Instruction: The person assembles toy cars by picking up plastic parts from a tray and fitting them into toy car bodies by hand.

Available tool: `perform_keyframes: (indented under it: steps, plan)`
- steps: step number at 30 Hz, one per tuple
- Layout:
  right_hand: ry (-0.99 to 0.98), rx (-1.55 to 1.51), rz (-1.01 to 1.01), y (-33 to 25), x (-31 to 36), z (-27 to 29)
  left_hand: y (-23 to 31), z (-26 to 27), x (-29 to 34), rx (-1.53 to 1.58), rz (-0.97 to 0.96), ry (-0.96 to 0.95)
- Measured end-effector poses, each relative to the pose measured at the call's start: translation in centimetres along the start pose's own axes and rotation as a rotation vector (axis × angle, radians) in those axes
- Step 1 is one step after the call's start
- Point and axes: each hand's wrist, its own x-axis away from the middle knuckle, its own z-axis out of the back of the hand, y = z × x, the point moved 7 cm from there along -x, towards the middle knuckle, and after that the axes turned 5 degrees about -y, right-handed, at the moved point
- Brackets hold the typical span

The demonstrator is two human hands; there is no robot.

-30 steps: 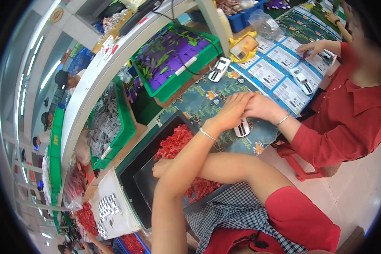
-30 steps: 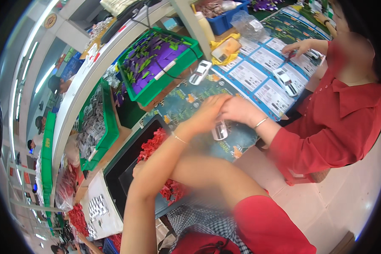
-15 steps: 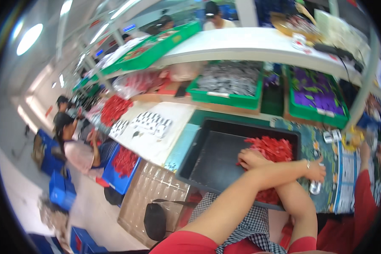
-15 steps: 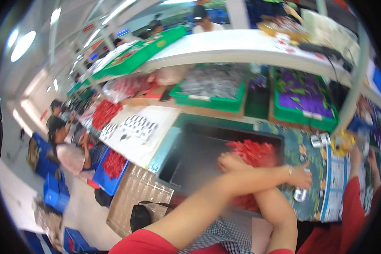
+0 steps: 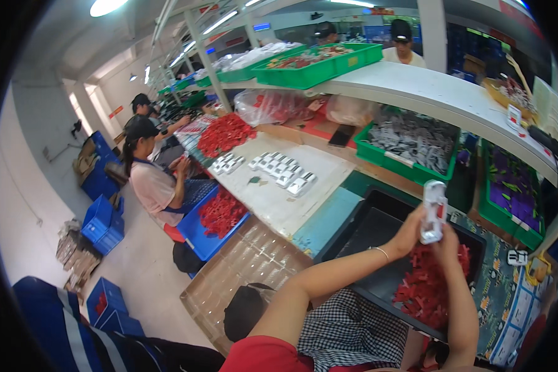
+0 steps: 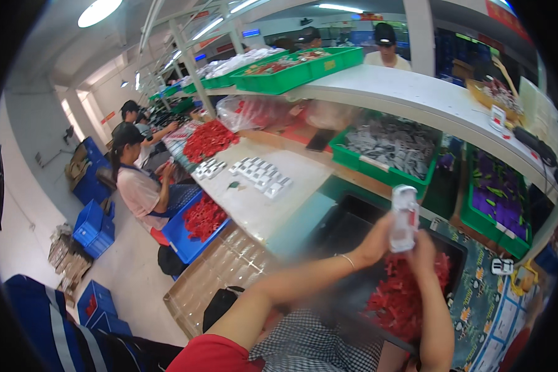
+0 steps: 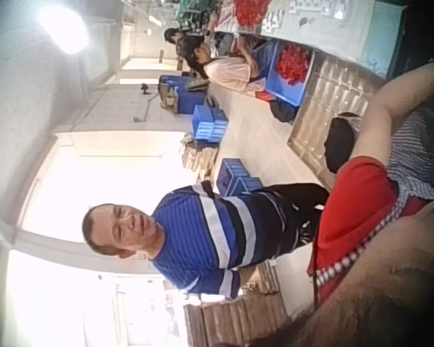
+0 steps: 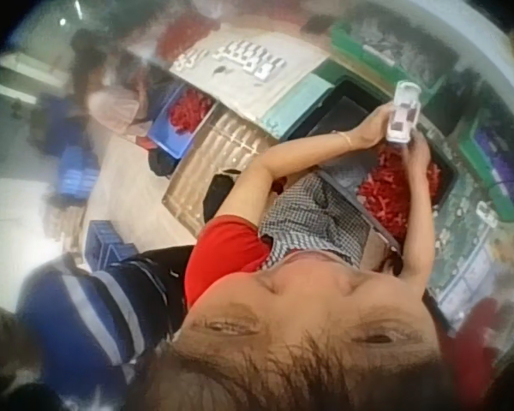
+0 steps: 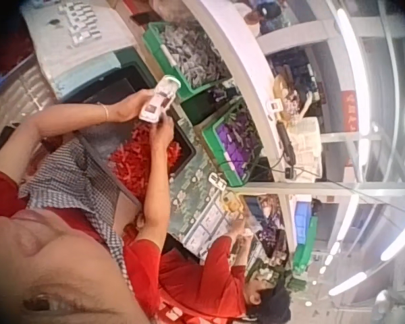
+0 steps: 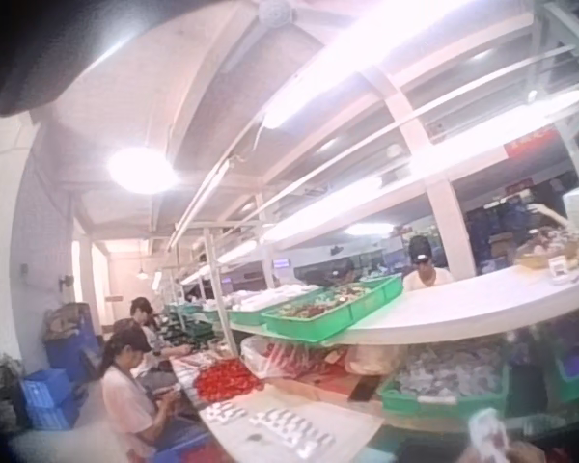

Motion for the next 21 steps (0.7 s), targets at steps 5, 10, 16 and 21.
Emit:
perform_keyframes:
  steps: [5, 10, 16, 21]
  plan:
    - [0.254, -0.284, -0.1, -4.3, -2.1, 4.4, -1.7, 10.9, 0.2, 0.125, 0.197, 0.346]
    - [0.189, -0.061, 0.174, -8.9, -2.0, 1.9, -4.6, 11.1, 1.4, 0.041, 0.316, 0.264]
    - [0.118, 0.211, 0.136, -7.6, -1.3, 1.5, -5.1, 7.3, 2.2, -0.039, 0.316, 0.132]
    - [0.151, 0.234, 0.143, -8.0, -1.6, 2.3, -4.2, 5.8, 2.2, -0.066, 0.319, 0.11]
